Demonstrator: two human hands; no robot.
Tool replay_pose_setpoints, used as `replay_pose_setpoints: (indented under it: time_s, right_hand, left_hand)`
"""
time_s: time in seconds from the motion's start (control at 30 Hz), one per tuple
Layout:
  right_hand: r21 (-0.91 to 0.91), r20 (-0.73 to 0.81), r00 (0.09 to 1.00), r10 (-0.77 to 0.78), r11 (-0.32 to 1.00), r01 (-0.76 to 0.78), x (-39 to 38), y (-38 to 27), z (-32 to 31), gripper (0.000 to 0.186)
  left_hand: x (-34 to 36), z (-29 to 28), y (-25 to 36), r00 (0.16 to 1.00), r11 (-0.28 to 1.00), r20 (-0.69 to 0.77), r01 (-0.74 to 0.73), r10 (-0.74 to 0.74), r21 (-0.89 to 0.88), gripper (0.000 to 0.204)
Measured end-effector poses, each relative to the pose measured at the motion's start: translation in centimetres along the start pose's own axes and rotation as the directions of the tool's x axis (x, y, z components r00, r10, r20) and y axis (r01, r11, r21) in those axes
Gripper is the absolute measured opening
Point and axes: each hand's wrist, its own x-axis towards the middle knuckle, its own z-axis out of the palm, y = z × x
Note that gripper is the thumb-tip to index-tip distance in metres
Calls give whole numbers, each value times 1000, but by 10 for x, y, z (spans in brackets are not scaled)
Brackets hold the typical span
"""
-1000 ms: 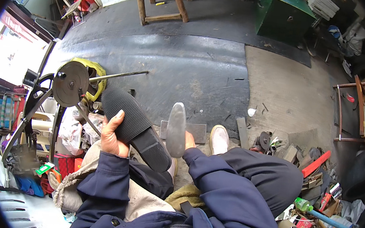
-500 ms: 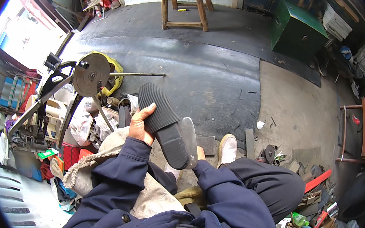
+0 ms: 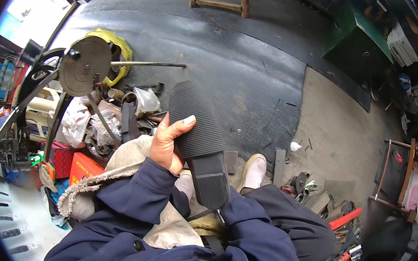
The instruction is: The person handles a black slipper and a new sole, then uses a handheld angle grinder to grind the sole surface. The person repeatedly inspects the sole and slipper, and continues grinding the sole in the workshop.
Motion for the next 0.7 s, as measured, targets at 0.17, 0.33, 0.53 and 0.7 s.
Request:
replay_pose_setpoints:
  time_s: [0.17,0.33,0.53,0.7]
  right_hand:
    - [-17,-113,993,-17,1000,15,-10,-16,-37,32]
    - [-117,-177,979,-97,990,77,-17,-62,-85,33]
    - [157,-320,876,-361,892,425,-76,-177,-149,67]
    - [-403,-213,820,-532,812,422,-135,-220,-122,91]
  left_hand:
    - [24,17,-25,998,999,54,41,-39,-35,45]
    - [24,19,-38,996,994,85,8,-18,109,45]
    - [14,24,-49,995,982,102,-27,8,185,45]
    - [-22,31,-68,988,939,152,-30,-24,343,48]
